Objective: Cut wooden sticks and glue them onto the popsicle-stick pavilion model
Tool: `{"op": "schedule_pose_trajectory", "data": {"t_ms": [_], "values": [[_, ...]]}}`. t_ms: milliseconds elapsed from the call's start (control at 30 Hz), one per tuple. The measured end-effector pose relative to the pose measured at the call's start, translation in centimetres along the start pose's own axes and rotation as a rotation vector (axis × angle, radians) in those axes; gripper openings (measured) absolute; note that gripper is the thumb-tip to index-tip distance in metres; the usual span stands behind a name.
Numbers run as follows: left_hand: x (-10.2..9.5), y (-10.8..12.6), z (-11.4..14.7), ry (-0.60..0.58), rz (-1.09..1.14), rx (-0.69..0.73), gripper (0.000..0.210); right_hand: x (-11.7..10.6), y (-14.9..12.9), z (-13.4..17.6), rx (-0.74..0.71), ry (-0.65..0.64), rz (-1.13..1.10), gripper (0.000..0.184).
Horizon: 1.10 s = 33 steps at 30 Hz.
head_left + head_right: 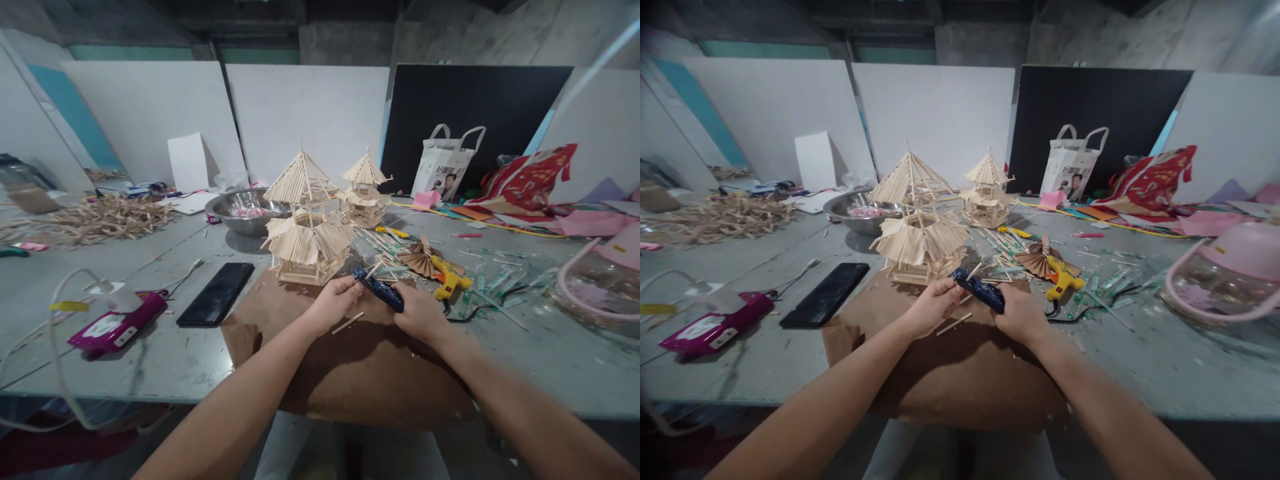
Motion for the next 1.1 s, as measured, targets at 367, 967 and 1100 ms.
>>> {"op": "schedule_pose_trajectory", "data": {"t_ms": [367,967,1100], "values": [[-0.3,1.0,0.2,0.247,-0.423,0.212,0.026,0.1,0.1,-0.3,-0.028,0.051,-0.049,0.039],[-0.2,-0.3,-0.1,-0.044,0.005,0.008,0.029,0.1,0.1,0.0,-0.006,-0.013,0.029,0.027],[-0.4,0.0,-0.3,0.183,-0.315,0.187,0.025,0.2,0.2,-0.2,0.039,0.004,0.057,0.027]]}}
Point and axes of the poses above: each hand's wrist, its own z-axis away from the middle knuckle, its own x-axis out of the palm, y = z × x, the point moved 4 cm from there along -z, towards the middle knuckle, and after that the axes turned 11 degrees about -z, right-handed, at the moved point
